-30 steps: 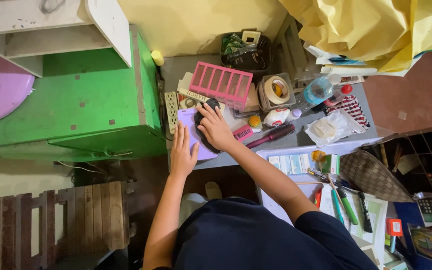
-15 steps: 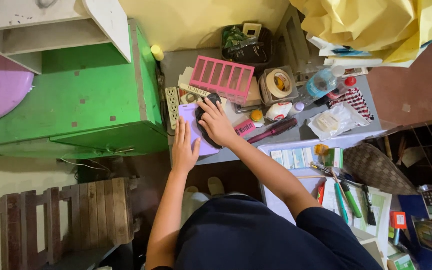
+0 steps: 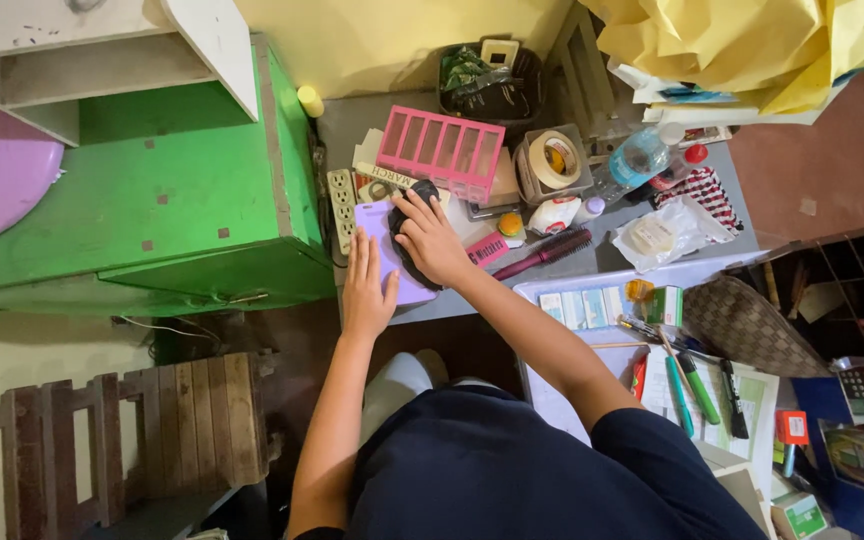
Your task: The person wipes a purple plastic container with a black cloth on a cluttered desk. They briefly move items on the desk, then continue wiping the same container repeatedly before placing it back down.
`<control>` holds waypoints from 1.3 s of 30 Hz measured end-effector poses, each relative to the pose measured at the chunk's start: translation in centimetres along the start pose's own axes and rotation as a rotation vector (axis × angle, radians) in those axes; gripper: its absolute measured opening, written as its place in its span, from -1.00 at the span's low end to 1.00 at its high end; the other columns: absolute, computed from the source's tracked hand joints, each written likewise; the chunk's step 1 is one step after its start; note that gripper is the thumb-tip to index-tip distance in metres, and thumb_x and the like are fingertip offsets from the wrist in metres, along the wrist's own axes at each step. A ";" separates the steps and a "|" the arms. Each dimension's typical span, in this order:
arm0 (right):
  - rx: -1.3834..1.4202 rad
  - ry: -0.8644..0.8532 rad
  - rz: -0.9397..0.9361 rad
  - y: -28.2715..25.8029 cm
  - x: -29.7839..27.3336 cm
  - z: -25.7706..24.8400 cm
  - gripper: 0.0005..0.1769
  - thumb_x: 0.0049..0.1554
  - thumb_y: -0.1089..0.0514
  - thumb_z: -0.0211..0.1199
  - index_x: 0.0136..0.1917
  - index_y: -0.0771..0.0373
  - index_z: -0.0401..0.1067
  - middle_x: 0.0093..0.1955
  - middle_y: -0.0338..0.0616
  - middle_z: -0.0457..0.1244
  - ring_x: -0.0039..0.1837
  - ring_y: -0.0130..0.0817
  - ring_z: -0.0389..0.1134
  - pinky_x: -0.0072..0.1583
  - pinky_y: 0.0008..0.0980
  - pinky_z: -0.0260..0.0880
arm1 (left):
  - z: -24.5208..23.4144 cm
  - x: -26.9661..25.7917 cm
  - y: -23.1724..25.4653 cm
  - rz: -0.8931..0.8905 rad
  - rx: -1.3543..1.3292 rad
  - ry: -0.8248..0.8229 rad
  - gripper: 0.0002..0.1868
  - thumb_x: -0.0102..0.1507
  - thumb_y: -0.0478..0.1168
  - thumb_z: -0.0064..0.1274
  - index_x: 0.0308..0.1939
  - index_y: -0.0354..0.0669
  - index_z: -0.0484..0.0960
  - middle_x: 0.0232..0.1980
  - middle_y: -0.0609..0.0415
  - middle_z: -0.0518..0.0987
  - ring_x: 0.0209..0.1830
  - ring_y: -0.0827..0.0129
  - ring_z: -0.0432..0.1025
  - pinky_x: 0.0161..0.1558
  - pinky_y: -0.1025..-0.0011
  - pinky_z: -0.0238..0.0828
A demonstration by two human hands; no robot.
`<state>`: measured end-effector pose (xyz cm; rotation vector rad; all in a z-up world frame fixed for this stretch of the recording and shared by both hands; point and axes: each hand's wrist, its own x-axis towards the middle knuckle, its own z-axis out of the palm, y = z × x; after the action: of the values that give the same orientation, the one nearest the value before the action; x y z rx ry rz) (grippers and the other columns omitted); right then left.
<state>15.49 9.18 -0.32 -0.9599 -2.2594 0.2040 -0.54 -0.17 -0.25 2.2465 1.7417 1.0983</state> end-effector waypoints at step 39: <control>-0.131 0.008 -0.019 -0.6 0.2 0.2 -0.71 0.38 -0.09 0.00 -0.04 0.14 0.29 0.62 -0.08 0.06 0.66 -0.12 -0.01 0.57 0.04 -0.18 | -0.1 -0.1 -0.8 -0.014 0.018 -0.130 -0.25 0.41 0.02 -0.12 0.49 -0.53 0.14 0.60 -0.47 -0.04 0.62 -0.27 -0.18 0.54 -0.01 -0.20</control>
<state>14.90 8.91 -0.14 -1.0036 -2.2969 0.0439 -1.24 -0.07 -0.59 2.2571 1.7205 0.9154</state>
